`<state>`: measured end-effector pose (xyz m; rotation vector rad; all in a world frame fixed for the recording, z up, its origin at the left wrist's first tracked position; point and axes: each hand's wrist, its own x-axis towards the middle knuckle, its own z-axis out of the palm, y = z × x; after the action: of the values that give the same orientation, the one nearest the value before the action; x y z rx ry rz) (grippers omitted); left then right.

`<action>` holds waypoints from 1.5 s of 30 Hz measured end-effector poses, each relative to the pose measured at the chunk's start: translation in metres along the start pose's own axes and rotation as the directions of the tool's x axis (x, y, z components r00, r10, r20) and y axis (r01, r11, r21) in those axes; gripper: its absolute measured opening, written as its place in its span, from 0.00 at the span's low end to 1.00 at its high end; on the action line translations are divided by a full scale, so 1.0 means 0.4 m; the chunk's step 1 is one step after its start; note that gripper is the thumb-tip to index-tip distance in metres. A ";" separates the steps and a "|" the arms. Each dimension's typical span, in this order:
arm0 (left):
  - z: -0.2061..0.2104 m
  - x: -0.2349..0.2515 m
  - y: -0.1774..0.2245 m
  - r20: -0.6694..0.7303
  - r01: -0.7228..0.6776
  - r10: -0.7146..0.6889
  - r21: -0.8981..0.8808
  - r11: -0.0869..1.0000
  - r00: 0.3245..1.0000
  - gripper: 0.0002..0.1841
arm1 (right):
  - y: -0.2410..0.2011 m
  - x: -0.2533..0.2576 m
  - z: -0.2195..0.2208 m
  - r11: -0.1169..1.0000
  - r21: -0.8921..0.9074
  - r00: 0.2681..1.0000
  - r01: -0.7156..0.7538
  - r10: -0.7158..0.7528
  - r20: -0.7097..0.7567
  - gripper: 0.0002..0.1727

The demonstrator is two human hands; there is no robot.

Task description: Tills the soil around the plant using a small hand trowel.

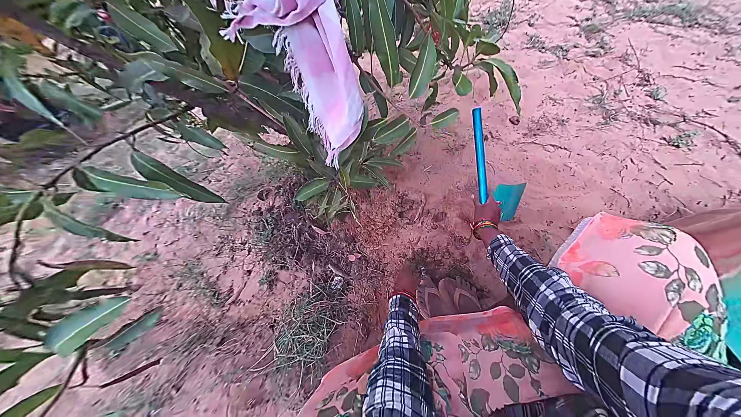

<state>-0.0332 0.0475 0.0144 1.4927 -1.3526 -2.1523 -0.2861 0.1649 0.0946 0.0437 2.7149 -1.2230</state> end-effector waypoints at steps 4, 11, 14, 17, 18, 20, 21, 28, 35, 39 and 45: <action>-0.009 0.007 0.002 -0.042 0.033 -0.037 -0.087 0.996 0.998 0.26 | 0.064 -0.087 0.015 0.985 0.007 0.984 -0.175 0.175 0.030 0.26; -0.029 -0.001 0.002 -0.099 0.061 -0.084 -0.222 0.973 0.992 0.24 | 0.174 -0.209 0.165 0.990 -0.061 0.964 -0.131 0.141 0.227 0.30; -0.037 0.015 -0.005 -0.104 0.074 -0.099 -0.225 0.972 0.990 0.24 | 0.129 -0.202 0.192 0.992 -0.016 0.978 -0.125 0.126 0.166 0.30; -0.045 0.028 -0.006 -0.116 0.067 -0.091 -0.198 0.978 0.989 0.24 | 0.067 -0.184 0.144 0.981 -0.017 0.977 -0.194 0.195 0.090 0.27; -0.043 0.032 -0.002 -0.114 0.060 -0.082 -0.188 0.980 0.990 0.24 | 0.054 -0.173 0.123 0.984 0.000 0.983 -0.176 0.176 0.056 0.27; -0.031 0.038 0.013 -0.096 0.045 -0.064 -0.188 0.981 0.993 0.24 | 0.033 -0.146 0.096 0.993 0.106 0.997 -0.047 0.052 -0.052 0.29; -0.026 0.040 0.018 -0.074 0.036 -0.050 -0.174 0.984 0.996 0.24 | 0.021 -0.130 0.093 0.982 0.185 0.994 0.041 -0.021 -0.108 0.30; 0.000 0.035 -0.009 -0.020 0.083 -0.086 -0.122 0.989 0.996 0.24 | -0.085 -0.237 0.122 0.773 0.475 0.892 0.421 -0.448 -0.061 0.23; -0.050 0.032 -0.023 -0.084 0.026 -0.029 -0.041 0.999 0.996 0.23 | -0.113 -0.217 0.215 0.892 0.190 0.710 0.411 -0.443 0.547 0.23; -0.041 0.032 -0.017 -0.106 0.031 -0.042 -0.098 0.995 0.993 0.24 | -0.137 -0.229 0.168 0.876 0.239 0.747 0.418 -0.481 0.459 0.24; -0.038 0.045 -0.020 -0.097 0.012 -0.014 -0.023 1.000 0.995 0.24 | -0.129 -0.150 0.179 0.907 0.173 0.724 0.383 -0.412 0.553 0.25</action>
<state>-0.0265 0.0326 -0.0043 1.5797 -1.2858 -2.0664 -0.2221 0.0797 0.0956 -0.8196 2.1958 -1.1440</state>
